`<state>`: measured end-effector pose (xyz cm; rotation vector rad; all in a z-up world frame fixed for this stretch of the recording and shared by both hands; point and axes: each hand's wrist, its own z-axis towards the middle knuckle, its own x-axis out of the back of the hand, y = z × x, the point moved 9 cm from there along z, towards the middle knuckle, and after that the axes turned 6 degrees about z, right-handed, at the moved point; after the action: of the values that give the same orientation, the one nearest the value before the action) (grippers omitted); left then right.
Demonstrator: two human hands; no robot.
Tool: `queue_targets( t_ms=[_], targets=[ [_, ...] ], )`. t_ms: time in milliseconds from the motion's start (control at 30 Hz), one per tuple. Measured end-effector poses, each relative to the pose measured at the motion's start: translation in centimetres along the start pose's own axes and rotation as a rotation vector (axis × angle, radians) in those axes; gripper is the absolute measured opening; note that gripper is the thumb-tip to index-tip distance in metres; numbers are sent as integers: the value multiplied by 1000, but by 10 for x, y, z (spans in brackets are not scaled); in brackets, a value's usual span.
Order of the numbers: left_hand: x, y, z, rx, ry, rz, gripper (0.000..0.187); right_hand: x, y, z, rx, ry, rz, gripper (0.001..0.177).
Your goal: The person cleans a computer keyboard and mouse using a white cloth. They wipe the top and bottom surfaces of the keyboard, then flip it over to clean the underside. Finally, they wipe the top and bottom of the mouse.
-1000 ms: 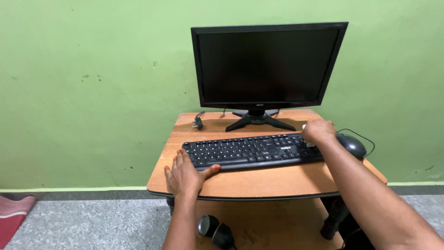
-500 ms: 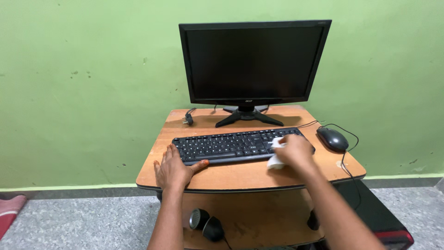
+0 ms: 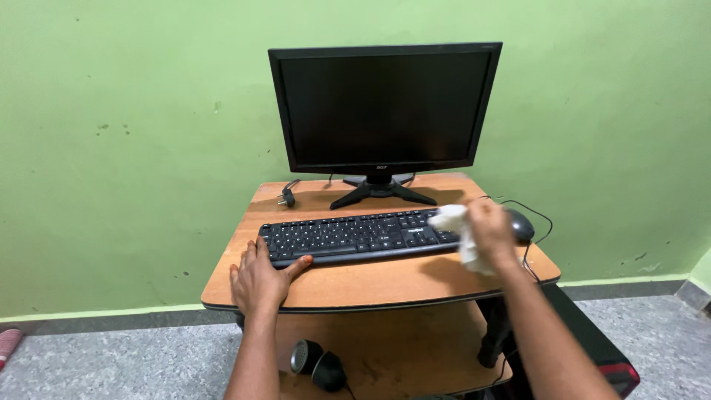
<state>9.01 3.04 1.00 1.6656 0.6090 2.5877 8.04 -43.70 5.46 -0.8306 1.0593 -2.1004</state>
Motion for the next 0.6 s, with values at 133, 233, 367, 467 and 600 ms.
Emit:
queue_targets(
  t_ms=[133, 233, 367, 467, 600],
  targets=[
    [1, -1, -5, 21, 38, -19, 126, 102, 1, 18, -91, 269, -155, 67],
    [4, -2, -5, 28, 70, -14, 124, 129, -3, 38, -194, 251, -473, 78],
    [4, -2, -7, 36, 78, -13, 117, 97, 34, 52, -443, -36, -806, 88],
    [19, -4, -12, 23, 284, -150, 89, 72, 49, 61, -411, -102, -922, 91],
    [37, 15, -22, -114, 477, -412, 48, 58, 71, 68, -440, -168, -965, 88]
  ],
)
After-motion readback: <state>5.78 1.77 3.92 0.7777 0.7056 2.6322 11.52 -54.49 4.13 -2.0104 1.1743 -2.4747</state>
